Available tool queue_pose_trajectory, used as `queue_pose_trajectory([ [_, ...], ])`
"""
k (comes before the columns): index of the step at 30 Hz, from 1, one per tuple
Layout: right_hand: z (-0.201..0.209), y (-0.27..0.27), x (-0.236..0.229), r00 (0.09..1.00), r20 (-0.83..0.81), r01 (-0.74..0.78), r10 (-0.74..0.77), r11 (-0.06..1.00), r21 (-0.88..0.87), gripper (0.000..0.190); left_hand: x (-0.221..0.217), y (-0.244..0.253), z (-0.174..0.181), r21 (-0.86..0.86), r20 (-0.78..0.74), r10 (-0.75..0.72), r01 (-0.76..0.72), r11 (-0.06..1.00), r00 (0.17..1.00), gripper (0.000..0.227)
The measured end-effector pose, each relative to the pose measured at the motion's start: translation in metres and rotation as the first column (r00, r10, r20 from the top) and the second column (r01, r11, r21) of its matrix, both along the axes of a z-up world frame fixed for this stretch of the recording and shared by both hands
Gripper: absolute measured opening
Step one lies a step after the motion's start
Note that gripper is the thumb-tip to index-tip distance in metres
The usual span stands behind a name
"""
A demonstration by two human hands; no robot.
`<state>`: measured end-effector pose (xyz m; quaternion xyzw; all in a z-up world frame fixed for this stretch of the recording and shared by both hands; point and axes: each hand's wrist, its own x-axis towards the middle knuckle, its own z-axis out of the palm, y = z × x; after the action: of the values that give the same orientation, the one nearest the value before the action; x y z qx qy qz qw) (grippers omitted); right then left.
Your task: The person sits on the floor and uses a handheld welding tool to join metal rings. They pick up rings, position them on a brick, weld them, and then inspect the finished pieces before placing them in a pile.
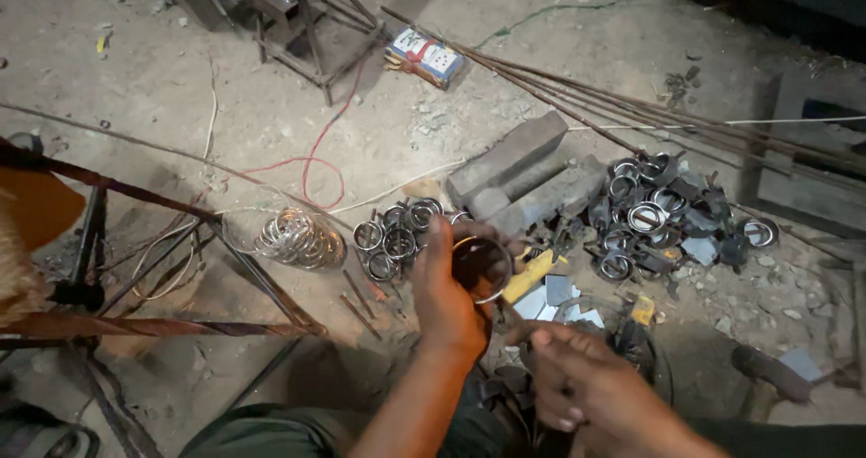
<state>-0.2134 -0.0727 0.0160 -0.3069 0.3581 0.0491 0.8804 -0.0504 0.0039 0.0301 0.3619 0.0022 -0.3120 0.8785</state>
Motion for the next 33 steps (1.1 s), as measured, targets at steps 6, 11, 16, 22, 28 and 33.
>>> queue_pose_trajectory([
  [6, 0.013, -0.031, -0.007, 0.994, 0.103, 0.046, -0.020, 0.965, -0.258, 0.030, 0.010, 0.004, -0.007, -0.052, 0.264, -0.277, 0.301, 0.952, 0.924, 0.055],
  [11, 0.023, -0.036, -0.012, 0.995, 0.086, -0.027, 0.050, 0.969, -0.247, 0.035, 0.006, -0.006, -0.027, 0.043, 0.303, -0.237, 0.235, 0.971, 0.923, 0.054],
  [16, 0.043, -0.033, -0.010, 0.979, -0.108, -0.202, 0.172, 0.872, -0.445, 0.044, 0.000, -0.007, -0.044, 0.063, 0.234, -0.142, 0.131, 0.989, 0.962, 0.048],
  [22, 0.057, -0.028, -0.006, 0.983, -0.070, -0.172, 0.167, 0.735, -0.656, 0.048, 0.005, -0.012, -0.039, 0.170, 0.065, -0.159, 0.146, 0.975, 0.985, 0.051],
  [28, 0.051, -0.024, -0.009, 0.959, -0.253, -0.280, 0.126, 0.543, -0.792, 0.045, 0.000, -0.006, -0.034, 0.222, 0.124, -0.135, 0.105, 0.969, 0.983, 0.055],
  [33, 0.044, -0.031, -0.012, 0.976, -0.135, -0.194, 0.171, 0.399, -0.896, 0.034, 0.003, -0.005, -0.030, 0.205, 0.134, -0.152, 0.123, 0.971, 0.979, 0.052],
])
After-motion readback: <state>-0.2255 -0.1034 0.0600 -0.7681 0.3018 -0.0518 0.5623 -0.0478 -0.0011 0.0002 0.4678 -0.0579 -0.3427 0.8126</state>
